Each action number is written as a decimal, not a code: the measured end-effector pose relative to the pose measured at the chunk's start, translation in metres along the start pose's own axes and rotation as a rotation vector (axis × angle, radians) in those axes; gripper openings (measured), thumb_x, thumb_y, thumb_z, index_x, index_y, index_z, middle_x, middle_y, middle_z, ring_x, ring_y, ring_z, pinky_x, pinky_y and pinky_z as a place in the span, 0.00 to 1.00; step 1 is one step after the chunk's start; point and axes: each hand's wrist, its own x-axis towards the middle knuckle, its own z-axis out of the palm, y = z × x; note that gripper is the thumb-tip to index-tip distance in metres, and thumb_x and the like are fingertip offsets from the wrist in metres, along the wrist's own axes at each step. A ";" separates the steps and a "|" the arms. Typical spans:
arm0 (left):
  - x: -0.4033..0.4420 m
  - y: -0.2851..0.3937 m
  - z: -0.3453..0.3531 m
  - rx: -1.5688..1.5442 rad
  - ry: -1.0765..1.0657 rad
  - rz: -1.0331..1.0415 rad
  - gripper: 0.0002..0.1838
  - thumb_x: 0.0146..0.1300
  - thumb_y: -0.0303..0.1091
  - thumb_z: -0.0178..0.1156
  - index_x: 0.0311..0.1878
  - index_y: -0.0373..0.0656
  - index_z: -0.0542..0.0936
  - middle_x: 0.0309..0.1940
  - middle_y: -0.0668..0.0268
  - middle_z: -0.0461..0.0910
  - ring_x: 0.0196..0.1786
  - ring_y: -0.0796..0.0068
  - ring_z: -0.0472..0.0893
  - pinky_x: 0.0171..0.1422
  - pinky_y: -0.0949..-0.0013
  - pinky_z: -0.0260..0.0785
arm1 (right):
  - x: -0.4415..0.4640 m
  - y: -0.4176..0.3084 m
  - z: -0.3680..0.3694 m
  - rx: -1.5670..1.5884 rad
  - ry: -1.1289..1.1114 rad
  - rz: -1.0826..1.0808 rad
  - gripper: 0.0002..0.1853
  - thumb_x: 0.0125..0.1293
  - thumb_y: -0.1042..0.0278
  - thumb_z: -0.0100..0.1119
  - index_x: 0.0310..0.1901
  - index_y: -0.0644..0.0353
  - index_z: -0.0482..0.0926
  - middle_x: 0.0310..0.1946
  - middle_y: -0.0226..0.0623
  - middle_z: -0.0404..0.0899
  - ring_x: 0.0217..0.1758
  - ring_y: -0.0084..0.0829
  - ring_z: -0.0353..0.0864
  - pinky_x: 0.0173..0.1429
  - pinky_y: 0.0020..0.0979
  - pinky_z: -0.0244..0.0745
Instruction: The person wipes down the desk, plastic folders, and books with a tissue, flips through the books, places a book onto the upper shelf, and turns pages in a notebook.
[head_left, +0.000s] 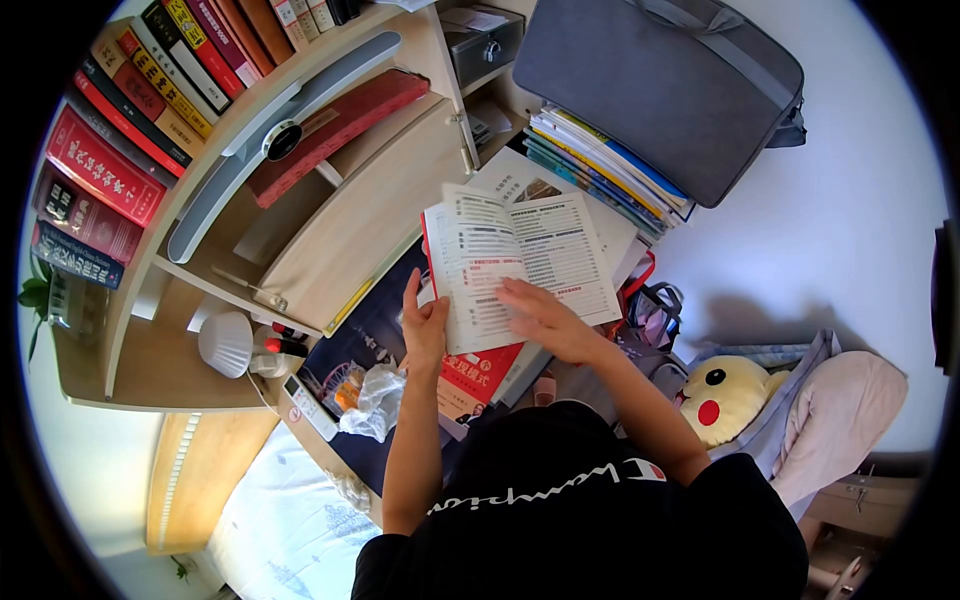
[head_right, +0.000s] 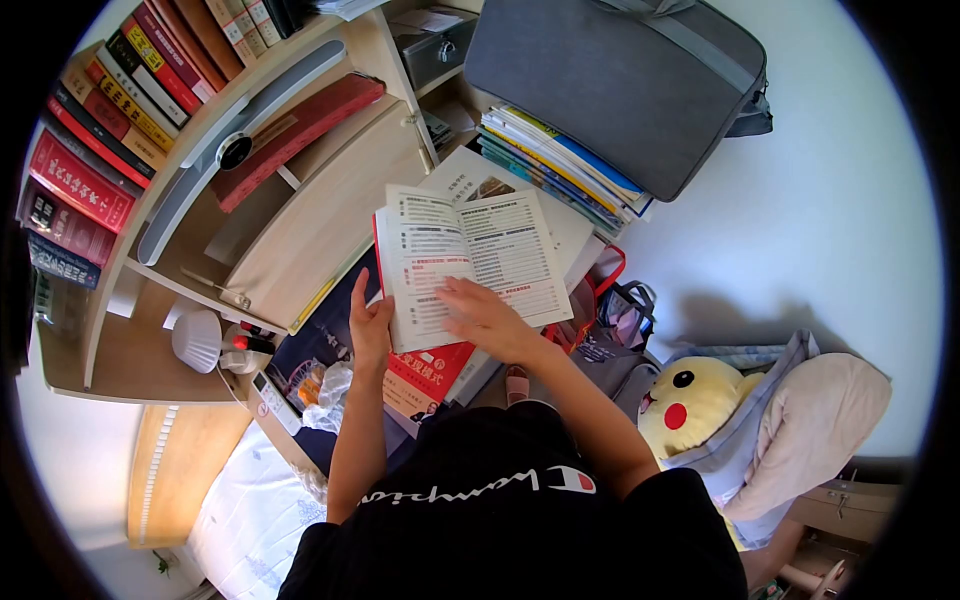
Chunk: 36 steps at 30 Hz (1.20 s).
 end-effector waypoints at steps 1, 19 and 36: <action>0.001 -0.001 -0.001 0.001 0.000 0.000 0.29 0.61 0.24 0.54 0.65 0.38 0.59 0.30 0.60 0.81 0.28 0.79 0.79 0.33 0.77 0.69 | 0.002 -0.007 0.003 -0.067 0.016 0.006 0.24 0.64 0.56 0.54 0.58 0.59 0.71 0.63 0.46 0.62 0.67 0.40 0.60 0.68 0.34 0.55; -0.017 -0.024 0.074 0.187 -0.313 -0.499 0.22 0.62 0.41 0.57 0.54 0.36 0.69 0.41 0.60 0.77 0.38 0.72 0.79 0.36 0.71 0.75 | -0.026 0.065 -0.088 0.355 0.574 0.691 0.21 0.66 0.55 0.50 0.53 0.63 0.73 0.45 0.37 0.78 0.46 0.27 0.76 0.49 0.27 0.70; -0.132 -0.010 -0.015 -0.404 0.212 -0.160 0.16 0.66 0.27 0.49 0.57 0.37 0.68 0.47 0.67 0.75 0.49 0.79 0.73 0.56 0.75 0.65 | 0.061 0.033 -0.024 0.423 -0.081 0.312 0.17 0.67 0.59 0.51 0.50 0.64 0.75 0.40 0.33 0.79 0.44 0.19 0.75 0.51 0.23 0.68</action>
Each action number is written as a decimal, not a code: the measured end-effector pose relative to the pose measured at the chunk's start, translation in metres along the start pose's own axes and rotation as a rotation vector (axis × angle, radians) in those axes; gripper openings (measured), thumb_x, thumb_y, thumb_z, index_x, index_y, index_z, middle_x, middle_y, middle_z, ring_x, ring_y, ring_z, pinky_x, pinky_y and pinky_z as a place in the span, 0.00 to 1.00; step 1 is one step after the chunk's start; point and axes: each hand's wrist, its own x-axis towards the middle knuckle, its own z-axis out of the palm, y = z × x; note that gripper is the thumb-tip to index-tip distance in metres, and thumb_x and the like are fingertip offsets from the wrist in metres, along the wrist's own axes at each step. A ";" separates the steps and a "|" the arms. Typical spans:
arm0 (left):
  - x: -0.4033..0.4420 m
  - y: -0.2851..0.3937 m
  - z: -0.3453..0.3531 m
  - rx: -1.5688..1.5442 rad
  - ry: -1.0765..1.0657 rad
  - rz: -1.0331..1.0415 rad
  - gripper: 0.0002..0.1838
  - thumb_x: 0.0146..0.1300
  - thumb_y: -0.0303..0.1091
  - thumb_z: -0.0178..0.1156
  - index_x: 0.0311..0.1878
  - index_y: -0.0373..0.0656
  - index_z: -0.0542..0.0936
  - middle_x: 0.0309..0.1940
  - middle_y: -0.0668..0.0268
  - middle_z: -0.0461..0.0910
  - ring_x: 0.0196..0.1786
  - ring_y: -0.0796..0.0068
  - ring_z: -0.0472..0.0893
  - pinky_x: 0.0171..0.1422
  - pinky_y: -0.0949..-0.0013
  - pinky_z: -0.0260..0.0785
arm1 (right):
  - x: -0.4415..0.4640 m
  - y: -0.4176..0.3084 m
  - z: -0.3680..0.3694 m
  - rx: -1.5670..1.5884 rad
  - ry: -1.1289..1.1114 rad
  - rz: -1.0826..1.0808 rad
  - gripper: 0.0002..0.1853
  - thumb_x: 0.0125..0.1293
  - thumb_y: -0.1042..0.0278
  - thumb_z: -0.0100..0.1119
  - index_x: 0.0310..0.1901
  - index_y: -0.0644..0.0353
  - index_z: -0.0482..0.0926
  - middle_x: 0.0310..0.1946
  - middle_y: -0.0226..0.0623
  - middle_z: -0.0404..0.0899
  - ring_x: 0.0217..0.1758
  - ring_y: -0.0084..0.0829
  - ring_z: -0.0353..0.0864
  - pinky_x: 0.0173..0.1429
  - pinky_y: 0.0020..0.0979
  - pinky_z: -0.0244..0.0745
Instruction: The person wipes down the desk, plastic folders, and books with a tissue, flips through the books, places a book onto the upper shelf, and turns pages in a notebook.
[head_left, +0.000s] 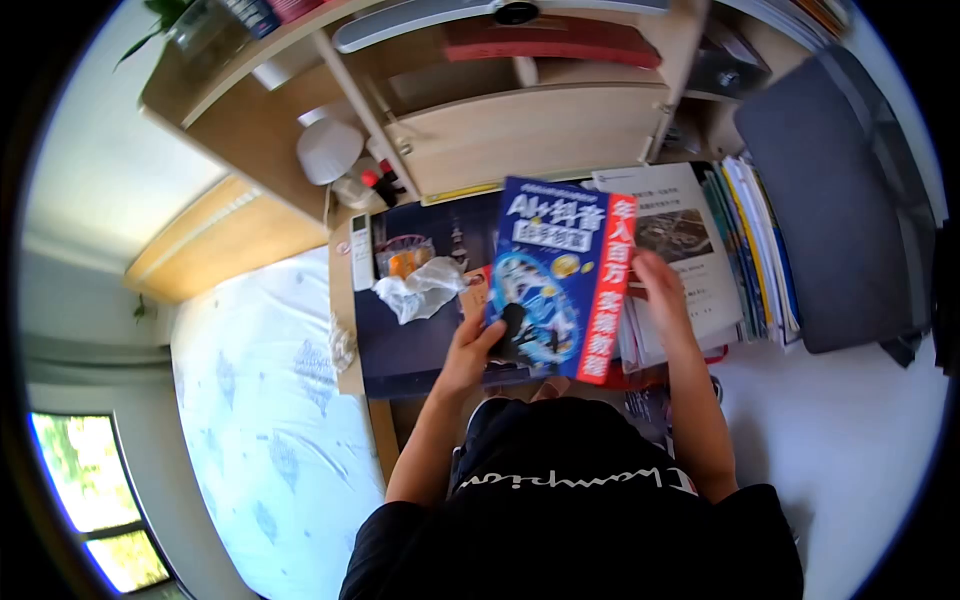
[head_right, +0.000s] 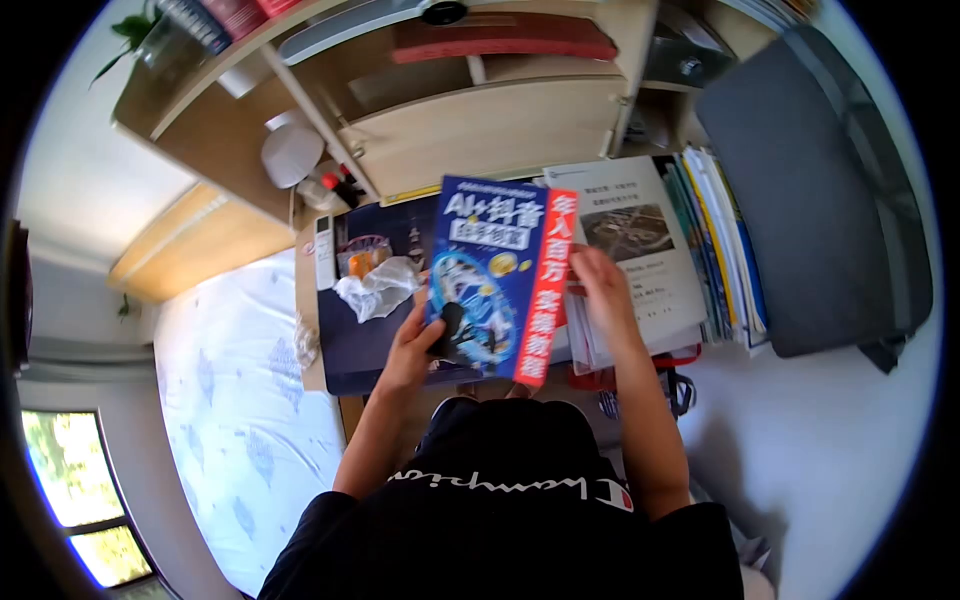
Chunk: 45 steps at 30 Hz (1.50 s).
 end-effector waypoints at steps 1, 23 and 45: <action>-0.016 0.000 -0.021 -0.006 0.062 0.016 0.16 0.67 0.27 0.49 0.57 0.37 0.69 0.48 0.67 0.75 0.50 0.78 0.73 0.57 0.75 0.65 | 0.000 -0.013 0.026 0.136 -0.137 -0.012 0.17 0.67 0.60 0.51 0.47 0.66 0.75 0.39 0.32 0.79 0.43 0.19 0.75 0.49 0.23 0.69; -0.179 -0.066 -0.208 -0.052 0.511 -0.092 0.16 0.64 0.34 0.54 0.55 0.46 0.71 0.44 0.74 0.78 0.42 0.82 0.78 0.39 0.77 0.73 | 0.105 0.097 0.314 -1.243 -0.617 -0.690 0.39 0.49 0.64 0.62 0.65 0.47 0.59 0.56 0.45 0.65 0.59 0.47 0.64 0.55 0.46 0.67; -0.077 -0.012 -0.246 1.135 0.470 -0.187 0.21 0.59 0.39 0.60 0.51 0.35 0.73 0.40 0.56 0.78 0.40 0.56 0.79 0.45 0.60 0.72 | 0.123 0.072 0.166 -0.960 -0.016 -0.455 0.13 0.55 0.67 0.58 0.43 0.57 0.77 0.42 0.40 0.78 0.45 0.42 0.77 0.48 0.39 0.73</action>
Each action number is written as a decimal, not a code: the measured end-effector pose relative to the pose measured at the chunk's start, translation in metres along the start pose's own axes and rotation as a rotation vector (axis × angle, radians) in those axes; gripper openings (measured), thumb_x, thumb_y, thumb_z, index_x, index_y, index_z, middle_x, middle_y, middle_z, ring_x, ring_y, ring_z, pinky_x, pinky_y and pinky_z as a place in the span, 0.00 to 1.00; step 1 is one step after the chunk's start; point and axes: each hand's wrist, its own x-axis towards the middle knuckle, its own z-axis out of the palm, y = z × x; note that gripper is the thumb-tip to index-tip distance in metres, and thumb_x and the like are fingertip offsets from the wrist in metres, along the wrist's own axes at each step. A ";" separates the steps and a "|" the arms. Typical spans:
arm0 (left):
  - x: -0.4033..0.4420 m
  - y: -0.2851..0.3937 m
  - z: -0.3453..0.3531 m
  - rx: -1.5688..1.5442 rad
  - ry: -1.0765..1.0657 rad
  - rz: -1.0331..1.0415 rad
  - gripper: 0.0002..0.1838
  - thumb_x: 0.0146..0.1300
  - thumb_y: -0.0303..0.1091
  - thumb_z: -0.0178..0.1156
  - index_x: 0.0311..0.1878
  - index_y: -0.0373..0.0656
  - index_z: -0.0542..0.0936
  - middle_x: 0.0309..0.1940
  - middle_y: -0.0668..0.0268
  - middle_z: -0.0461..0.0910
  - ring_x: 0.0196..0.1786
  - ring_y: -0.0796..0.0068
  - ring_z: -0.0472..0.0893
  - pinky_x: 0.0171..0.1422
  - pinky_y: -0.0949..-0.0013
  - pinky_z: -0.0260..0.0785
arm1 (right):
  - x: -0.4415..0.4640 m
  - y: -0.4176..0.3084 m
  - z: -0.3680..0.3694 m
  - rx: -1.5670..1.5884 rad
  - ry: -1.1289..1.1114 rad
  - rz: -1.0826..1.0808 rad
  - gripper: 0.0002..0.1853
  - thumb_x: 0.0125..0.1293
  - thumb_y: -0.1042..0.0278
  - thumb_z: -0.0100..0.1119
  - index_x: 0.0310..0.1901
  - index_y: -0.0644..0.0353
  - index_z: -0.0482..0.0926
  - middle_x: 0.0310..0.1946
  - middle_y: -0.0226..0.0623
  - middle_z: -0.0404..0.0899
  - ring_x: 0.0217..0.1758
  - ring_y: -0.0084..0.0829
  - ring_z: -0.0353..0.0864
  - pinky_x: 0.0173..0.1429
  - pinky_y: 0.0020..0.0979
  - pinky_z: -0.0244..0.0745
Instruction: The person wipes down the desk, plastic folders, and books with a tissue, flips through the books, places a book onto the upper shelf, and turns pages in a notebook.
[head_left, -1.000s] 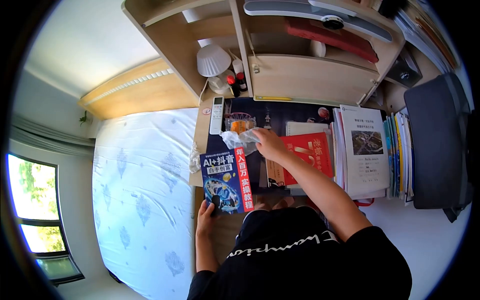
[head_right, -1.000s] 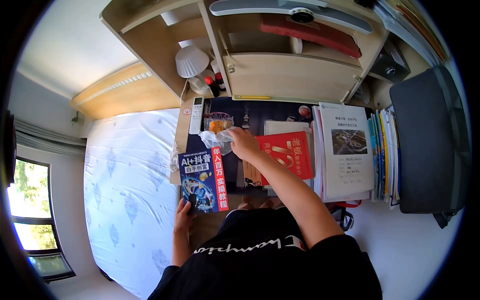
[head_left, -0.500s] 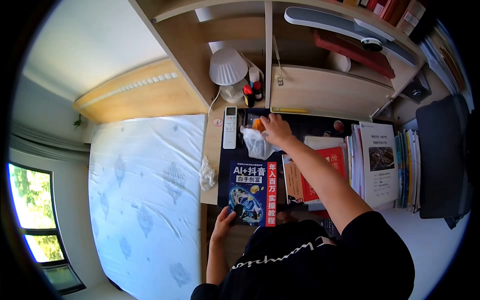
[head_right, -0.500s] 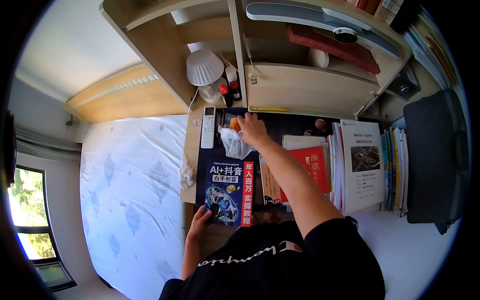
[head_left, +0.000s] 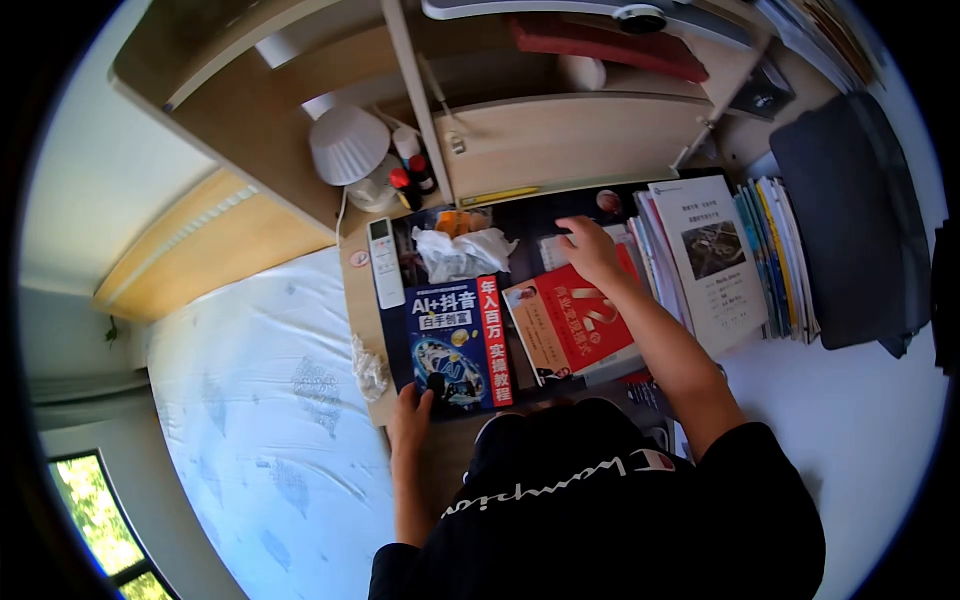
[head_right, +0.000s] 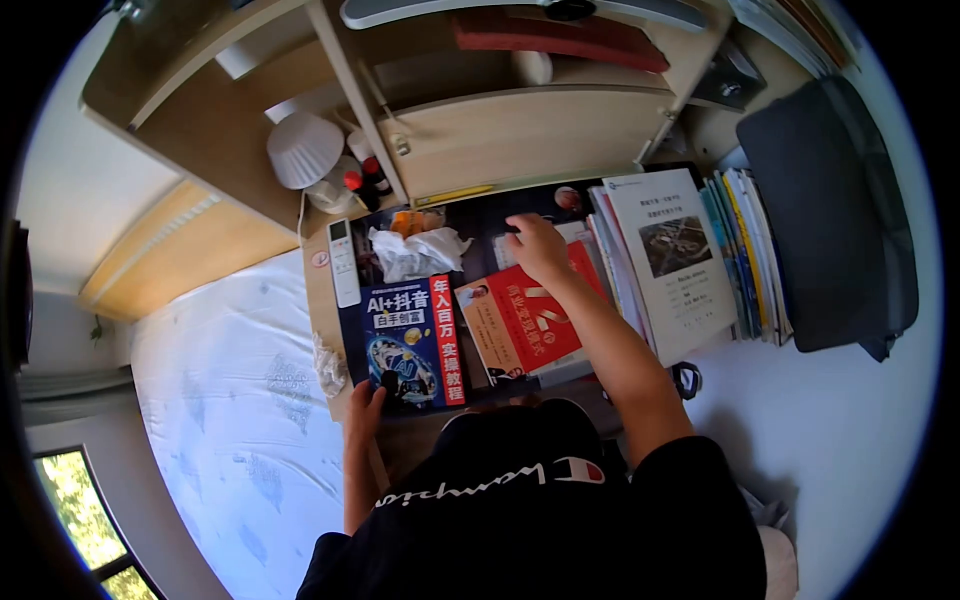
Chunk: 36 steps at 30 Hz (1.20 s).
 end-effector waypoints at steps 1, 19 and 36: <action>-0.006 0.017 -0.008 0.159 0.121 0.079 0.23 0.57 0.40 0.61 0.51 0.35 0.74 0.42 0.54 0.77 0.42 0.53 0.78 0.48 0.59 0.70 | -0.013 0.005 -0.015 0.015 -0.020 0.102 0.13 0.56 0.67 0.58 0.44 0.57 0.77 0.41 0.42 0.78 0.45 0.43 0.76 0.49 0.39 0.72; 0.113 0.240 0.105 0.733 -0.239 0.516 0.40 0.46 0.57 0.66 0.58 0.42 0.65 0.49 0.52 0.76 0.51 0.52 0.77 0.51 0.53 0.71 | -0.128 0.050 -0.035 0.243 -0.337 0.293 0.21 0.53 0.61 0.64 0.45 0.65 0.75 0.46 0.51 0.74 0.48 0.45 0.76 0.52 0.38 0.71; -0.007 0.312 -0.068 -0.042 -0.027 0.592 0.20 0.55 0.40 0.63 0.49 0.41 0.75 0.36 0.56 0.81 0.39 0.63 0.81 0.45 0.68 0.70 | -0.024 0.002 -0.139 0.514 0.419 0.030 0.31 0.56 0.67 0.63 0.61 0.61 0.63 0.54 0.45 0.70 0.59 0.36 0.68 0.60 0.32 0.65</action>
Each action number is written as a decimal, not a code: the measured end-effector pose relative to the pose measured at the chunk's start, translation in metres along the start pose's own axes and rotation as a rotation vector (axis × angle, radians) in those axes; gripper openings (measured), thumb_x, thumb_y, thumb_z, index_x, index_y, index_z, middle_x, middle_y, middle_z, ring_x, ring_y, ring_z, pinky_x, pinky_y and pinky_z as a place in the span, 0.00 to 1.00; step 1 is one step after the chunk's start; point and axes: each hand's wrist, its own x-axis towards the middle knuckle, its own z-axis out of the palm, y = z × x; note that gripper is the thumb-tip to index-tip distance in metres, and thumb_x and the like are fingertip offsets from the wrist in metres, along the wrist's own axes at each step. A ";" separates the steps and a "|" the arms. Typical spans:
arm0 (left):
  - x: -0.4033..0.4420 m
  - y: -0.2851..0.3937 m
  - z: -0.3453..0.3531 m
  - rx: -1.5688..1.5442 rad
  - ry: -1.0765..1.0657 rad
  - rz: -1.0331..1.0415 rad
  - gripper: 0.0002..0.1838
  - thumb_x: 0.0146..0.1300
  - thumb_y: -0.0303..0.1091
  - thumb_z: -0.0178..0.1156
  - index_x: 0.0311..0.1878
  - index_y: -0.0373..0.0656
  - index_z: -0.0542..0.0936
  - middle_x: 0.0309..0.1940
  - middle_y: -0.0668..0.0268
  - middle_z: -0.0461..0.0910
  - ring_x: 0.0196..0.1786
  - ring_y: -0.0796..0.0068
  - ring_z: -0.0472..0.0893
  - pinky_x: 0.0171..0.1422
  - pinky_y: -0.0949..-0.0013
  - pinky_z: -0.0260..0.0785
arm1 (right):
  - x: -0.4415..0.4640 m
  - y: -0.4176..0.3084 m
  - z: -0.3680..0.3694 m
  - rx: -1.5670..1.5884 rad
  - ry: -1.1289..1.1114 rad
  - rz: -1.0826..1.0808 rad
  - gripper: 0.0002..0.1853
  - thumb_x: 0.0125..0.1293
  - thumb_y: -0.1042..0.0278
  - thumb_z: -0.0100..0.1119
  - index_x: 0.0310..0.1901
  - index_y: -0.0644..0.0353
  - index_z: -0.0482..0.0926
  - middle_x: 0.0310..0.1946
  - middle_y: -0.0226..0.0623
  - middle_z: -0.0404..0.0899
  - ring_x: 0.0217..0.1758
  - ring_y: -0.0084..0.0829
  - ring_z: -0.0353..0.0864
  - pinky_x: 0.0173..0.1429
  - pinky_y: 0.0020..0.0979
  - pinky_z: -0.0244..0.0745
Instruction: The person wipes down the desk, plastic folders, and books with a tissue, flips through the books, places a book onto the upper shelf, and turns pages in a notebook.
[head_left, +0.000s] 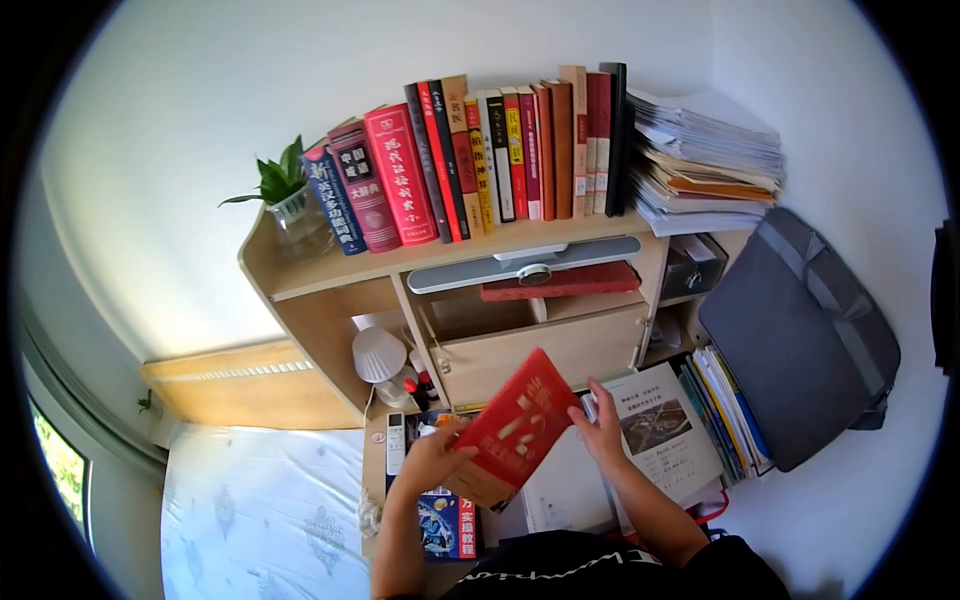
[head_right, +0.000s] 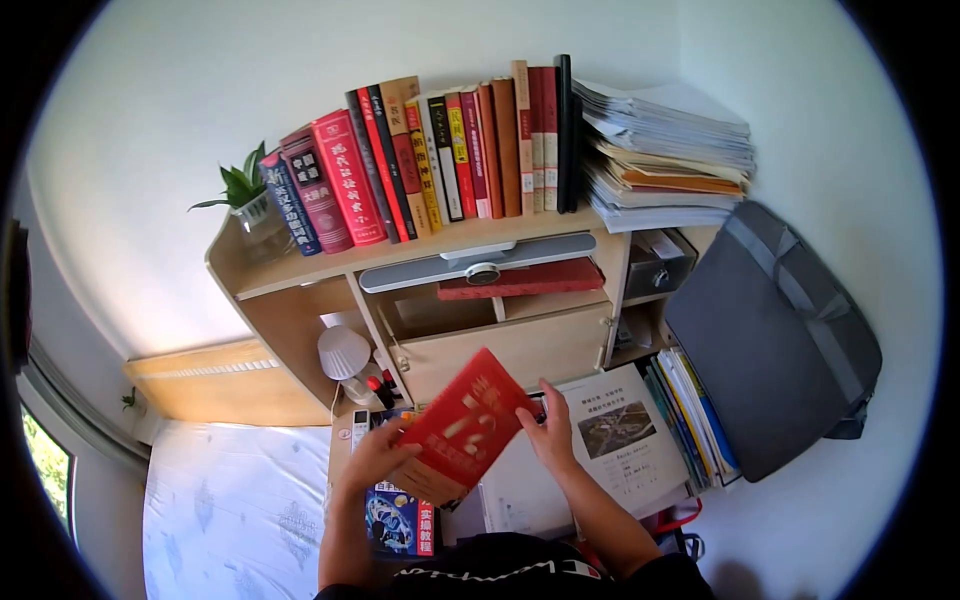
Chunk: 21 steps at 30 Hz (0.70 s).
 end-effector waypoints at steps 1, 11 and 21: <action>-0.003 0.008 -0.006 0.002 0.015 0.001 0.20 0.55 0.40 0.63 0.49 0.41 0.75 0.36 0.56 0.81 0.39 0.63 0.81 0.45 0.68 0.70 | 0.009 -0.014 0.001 0.007 -0.005 -0.012 0.31 0.56 0.67 0.63 0.61 0.61 0.63 0.54 0.45 0.70 0.59 0.36 0.68 0.60 0.32 0.65; 0.017 0.060 -0.019 -0.676 0.340 0.304 0.14 0.60 0.28 0.59 0.48 0.37 0.71 0.34 0.68 0.77 0.30 0.87 0.72 0.31 0.79 0.66 | 0.109 -0.145 0.010 0.983 -0.225 0.125 0.29 0.58 0.78 0.59 0.60 0.63 0.59 0.54 0.40 0.70 0.57 0.28 0.70 0.60 0.30 0.67; 0.024 0.087 -0.089 -0.490 0.596 0.426 0.12 0.58 0.28 0.58 0.44 0.34 0.75 0.26 0.64 0.79 0.27 0.82 0.74 0.31 0.73 0.69 | 0.201 -0.245 0.052 0.649 -0.264 -0.203 0.26 0.61 0.68 0.58 0.58 0.66 0.63 0.51 0.42 0.73 0.54 0.30 0.71 0.58 0.31 0.66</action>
